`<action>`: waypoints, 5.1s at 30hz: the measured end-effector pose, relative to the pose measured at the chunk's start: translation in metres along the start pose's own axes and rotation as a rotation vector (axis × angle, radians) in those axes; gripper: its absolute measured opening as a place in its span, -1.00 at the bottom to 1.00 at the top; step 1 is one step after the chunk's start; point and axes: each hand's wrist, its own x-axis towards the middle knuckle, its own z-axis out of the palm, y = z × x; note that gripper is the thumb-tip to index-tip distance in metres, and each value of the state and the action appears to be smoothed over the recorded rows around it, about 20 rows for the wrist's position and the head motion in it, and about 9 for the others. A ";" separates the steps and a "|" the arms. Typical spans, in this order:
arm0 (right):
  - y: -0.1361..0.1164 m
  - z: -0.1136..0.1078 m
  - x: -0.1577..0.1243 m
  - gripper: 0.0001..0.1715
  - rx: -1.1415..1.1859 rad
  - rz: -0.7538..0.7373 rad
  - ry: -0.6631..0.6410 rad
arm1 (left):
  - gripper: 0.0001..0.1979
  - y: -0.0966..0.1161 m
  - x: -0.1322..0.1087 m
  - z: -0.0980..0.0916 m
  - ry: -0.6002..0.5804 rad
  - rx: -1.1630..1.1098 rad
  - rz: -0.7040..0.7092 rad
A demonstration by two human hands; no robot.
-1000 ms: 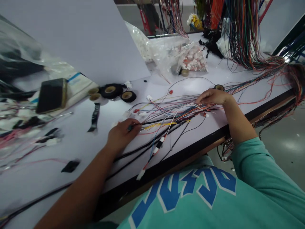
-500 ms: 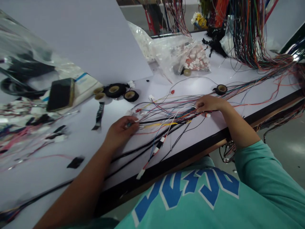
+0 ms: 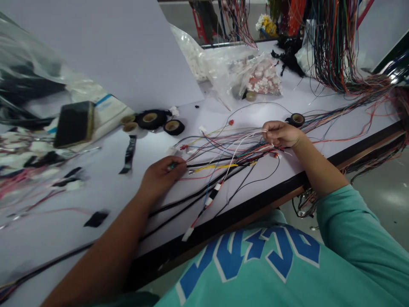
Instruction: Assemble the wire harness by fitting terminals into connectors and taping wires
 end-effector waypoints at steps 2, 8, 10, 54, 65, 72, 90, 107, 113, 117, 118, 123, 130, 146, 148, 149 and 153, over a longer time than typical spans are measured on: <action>0.003 -0.001 0.000 -0.55 0.045 -0.050 0.047 | -0.77 0.003 0.000 0.000 -0.010 0.017 -0.009; 0.009 -0.005 0.003 -0.64 -0.002 -0.034 0.219 | -0.84 0.006 -0.002 -0.002 -0.035 0.015 -0.014; 0.007 -0.008 0.004 -0.67 -0.024 -0.069 0.367 | -0.86 0.004 -0.002 -0.002 -0.037 0.016 -0.002; -0.046 0.001 -0.022 -0.81 -1.110 0.474 0.076 | -0.89 0.161 0.029 0.115 -0.687 -0.647 0.118; -0.039 -0.002 -0.017 -0.90 -0.918 0.432 -0.062 | -0.78 0.153 0.021 0.120 -0.622 -0.739 0.164; -0.032 -0.009 -0.019 -0.93 -0.713 0.502 -0.033 | -0.80 0.148 0.019 0.121 -0.618 -0.751 0.232; -0.028 -0.013 -0.019 -0.86 -0.652 0.423 -0.096 | -0.80 0.146 0.021 0.118 -0.715 -0.748 0.179; -0.028 -0.012 -0.018 -0.91 -0.658 0.381 -0.164 | -0.81 0.147 0.019 0.120 -0.687 -0.727 0.149; -0.033 -0.007 -0.015 -0.93 -0.675 0.444 -0.190 | -0.89 0.153 0.027 0.118 -0.606 -0.947 -0.019; -0.035 0.001 -0.013 -0.92 -0.698 0.490 -0.189 | -0.84 0.155 0.039 0.105 -0.554 -1.159 -0.073; -0.035 0.004 -0.013 -0.90 -0.707 0.482 -0.180 | -0.83 0.156 0.042 0.100 -0.557 -1.189 -0.059; -0.032 0.017 -0.007 -0.67 -0.793 0.242 0.042 | -0.79 0.163 0.047 0.076 -0.650 -1.138 0.070; -0.018 0.015 0.002 -0.53 -0.801 0.043 0.321 | -0.90 0.163 0.054 0.033 -0.499 -1.137 0.059; -0.020 0.014 0.001 -0.50 -0.523 -0.016 0.483 | -0.88 0.082 0.062 0.014 -0.269 -1.216 -0.078; -0.021 0.012 0.000 -0.53 -0.467 -0.036 0.487 | -0.87 0.080 0.061 0.014 -0.257 -1.212 -0.109; -0.022 0.011 -0.001 -0.54 -0.439 -0.053 0.479 | -0.86 0.079 0.060 0.015 -0.252 -1.210 -0.124; -0.023 0.007 -0.003 -0.52 -0.334 -0.156 0.360 | -0.78 0.077 0.060 0.019 -0.245 -1.209 -0.173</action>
